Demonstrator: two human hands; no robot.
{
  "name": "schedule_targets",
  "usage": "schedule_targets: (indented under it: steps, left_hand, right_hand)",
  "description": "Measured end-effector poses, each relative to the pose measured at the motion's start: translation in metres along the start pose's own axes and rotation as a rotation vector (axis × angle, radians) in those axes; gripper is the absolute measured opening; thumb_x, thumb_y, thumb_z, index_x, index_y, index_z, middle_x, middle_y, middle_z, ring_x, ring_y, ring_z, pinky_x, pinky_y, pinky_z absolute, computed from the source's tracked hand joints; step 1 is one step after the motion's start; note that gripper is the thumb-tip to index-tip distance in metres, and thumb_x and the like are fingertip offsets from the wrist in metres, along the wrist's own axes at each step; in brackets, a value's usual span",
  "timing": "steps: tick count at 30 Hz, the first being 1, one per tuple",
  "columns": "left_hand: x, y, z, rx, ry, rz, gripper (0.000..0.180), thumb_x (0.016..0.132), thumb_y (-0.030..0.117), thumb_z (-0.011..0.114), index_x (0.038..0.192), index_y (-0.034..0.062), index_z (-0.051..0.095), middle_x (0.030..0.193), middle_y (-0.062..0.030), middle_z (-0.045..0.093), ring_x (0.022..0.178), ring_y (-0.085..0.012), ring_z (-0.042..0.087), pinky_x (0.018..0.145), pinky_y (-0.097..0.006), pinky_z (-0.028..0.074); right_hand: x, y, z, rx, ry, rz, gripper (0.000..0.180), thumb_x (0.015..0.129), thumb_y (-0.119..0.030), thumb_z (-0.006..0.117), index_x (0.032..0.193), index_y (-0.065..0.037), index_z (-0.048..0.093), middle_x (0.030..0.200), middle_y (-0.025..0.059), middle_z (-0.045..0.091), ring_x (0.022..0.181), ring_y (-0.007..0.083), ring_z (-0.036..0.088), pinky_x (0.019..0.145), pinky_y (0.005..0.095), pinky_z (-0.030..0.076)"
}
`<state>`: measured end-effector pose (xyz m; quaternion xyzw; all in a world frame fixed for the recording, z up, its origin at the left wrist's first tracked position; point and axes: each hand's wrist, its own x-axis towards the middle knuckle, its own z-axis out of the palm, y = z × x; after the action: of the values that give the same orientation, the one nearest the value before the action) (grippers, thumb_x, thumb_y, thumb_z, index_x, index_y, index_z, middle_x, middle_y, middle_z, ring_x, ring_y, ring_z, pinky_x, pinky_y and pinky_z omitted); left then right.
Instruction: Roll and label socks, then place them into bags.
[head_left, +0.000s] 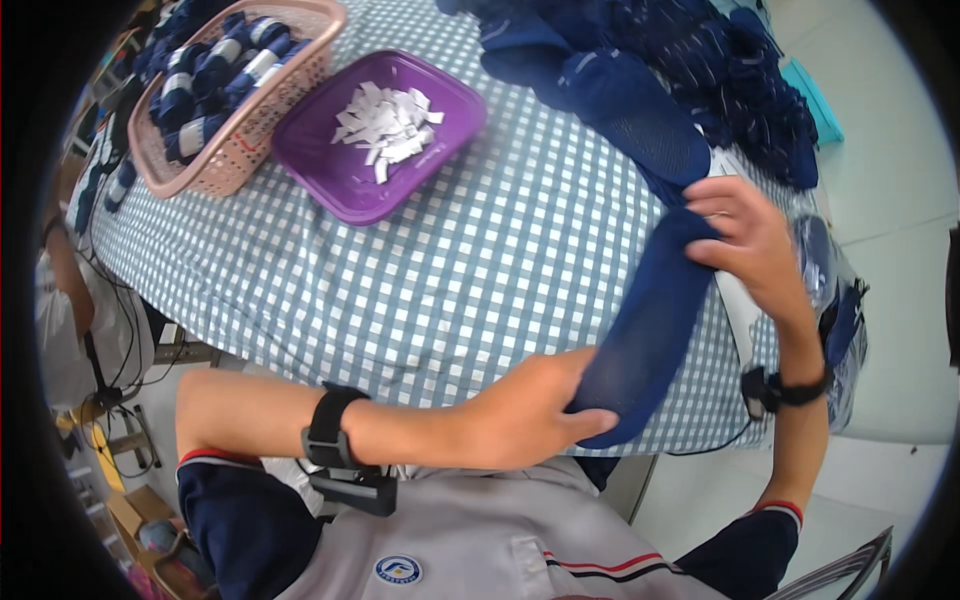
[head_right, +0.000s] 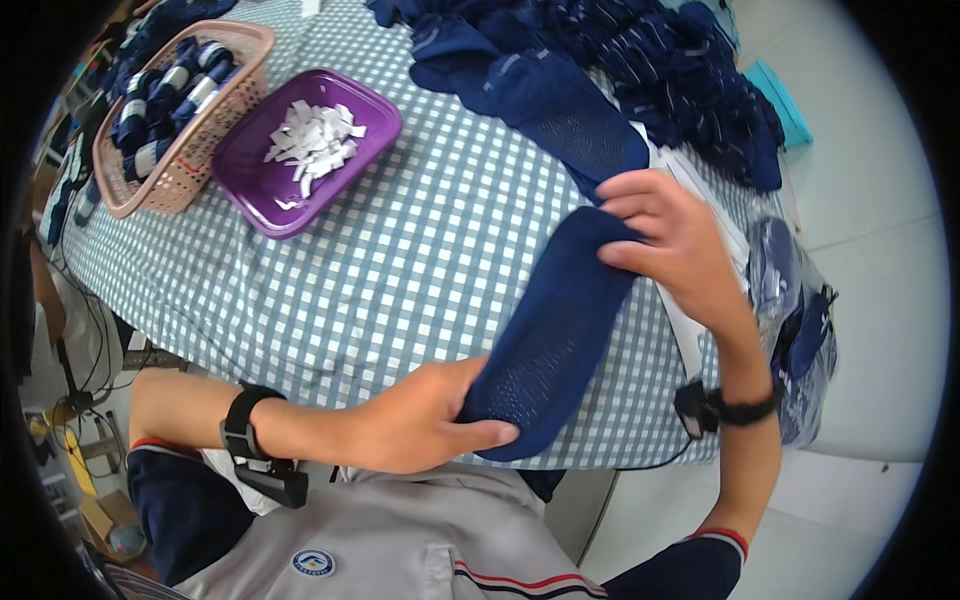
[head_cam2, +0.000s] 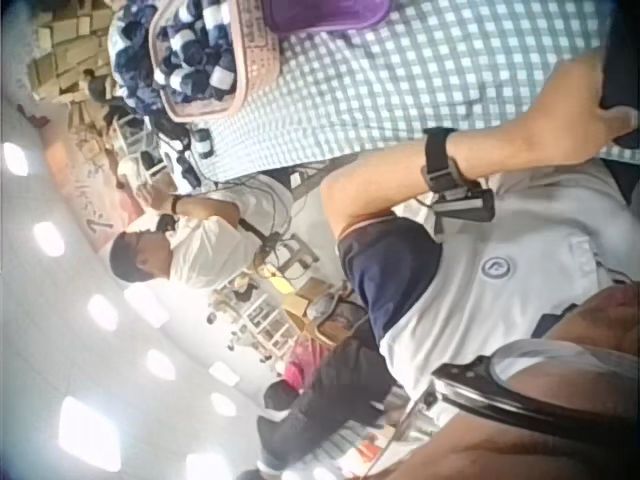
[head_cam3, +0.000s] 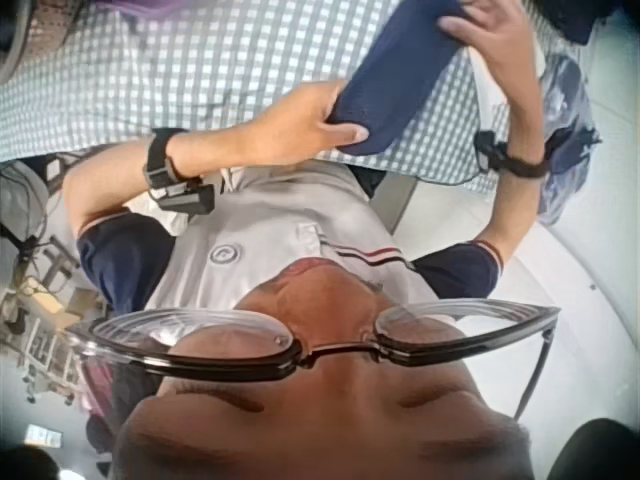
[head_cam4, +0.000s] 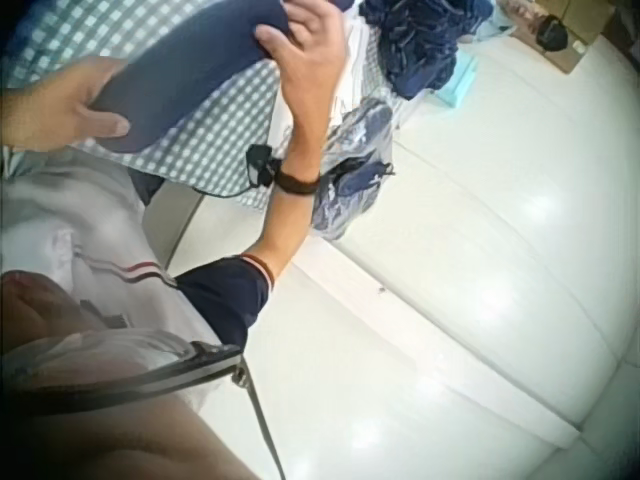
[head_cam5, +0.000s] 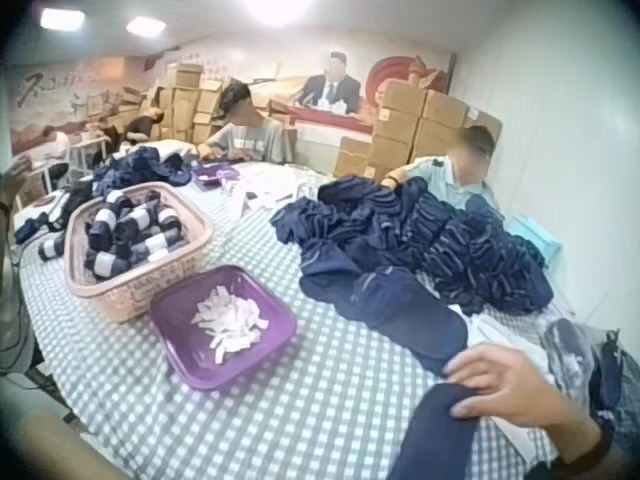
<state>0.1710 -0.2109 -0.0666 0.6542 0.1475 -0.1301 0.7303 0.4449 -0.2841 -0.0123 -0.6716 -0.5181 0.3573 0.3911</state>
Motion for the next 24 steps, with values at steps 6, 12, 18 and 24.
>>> schedule_targets:
  steps: [6, 12, 18, 24]
  left_hand:
    - [-0.012, -0.033, -0.011, -0.077, -0.192, -0.128, 0.035, 0.098, 0.014, 0.063, 0.125, -0.0026, 0.048, 0.102, -0.0165, 0.068, 0.092, -0.0213, 0.07, 0.075, -0.037, 0.056]
    - [-0.017, -0.006, -0.016, 1.117, -0.007, 0.067, 0.022, 0.089, 0.011, 0.063, 0.108, 0.0064, 0.054, 0.106, -0.0074, 0.06, 0.095, -0.0207, 0.063, 0.071, -0.033, 0.051]
    - [0.004, -0.031, -0.004, 1.425, 0.178, 0.766, 0.012, 0.082, 0.017, 0.062, 0.09, 0.01, 0.057, 0.087, -0.0011, 0.049, 0.083, -0.015, 0.053, 0.065, -0.027, 0.043]
    - [-0.005, -0.034, 0.005, 1.347, 0.225, 0.863, 0.011, 0.083, 0.018, 0.061, 0.086, 0.0083, 0.056, 0.082, -0.0006, 0.05, 0.079, -0.0139, 0.055, 0.066, -0.027, 0.043]
  right_hand:
    - [0.025, 0.06, 0.026, 0.034, -0.144, 0.137, 0.032, 0.085, -0.004, 0.076, 0.115, 0.001, 0.068, 0.103, 0.0071, 0.069, 0.095, 0.0142, 0.067, 0.09, 0.0267, 0.055]
    - [0.051, 0.03, 0.013, -0.573, 0.021, -0.333, 0.025, 0.085, -0.012, 0.076, 0.109, -0.005, 0.072, 0.1, 0.0067, 0.071, 0.087, 0.0133, 0.066, 0.079, 0.0292, 0.053]
    - [0.189, 0.028, 0.013, -0.907, 0.08, -0.732, 0.022, 0.095, -0.012, 0.065, 0.116, -0.006, 0.069, 0.11, 0.0076, 0.071, 0.102, 0.0218, 0.067, 0.09, 0.0304, 0.052]
    - [0.208, 0.025, 0.021, -1.316, 0.057, -0.862, 0.028, 0.08, -0.008, 0.078, 0.106, -0.008, 0.068, 0.106, 0.0089, 0.064, 0.108, 0.0287, 0.061, 0.091, 0.0377, 0.051]
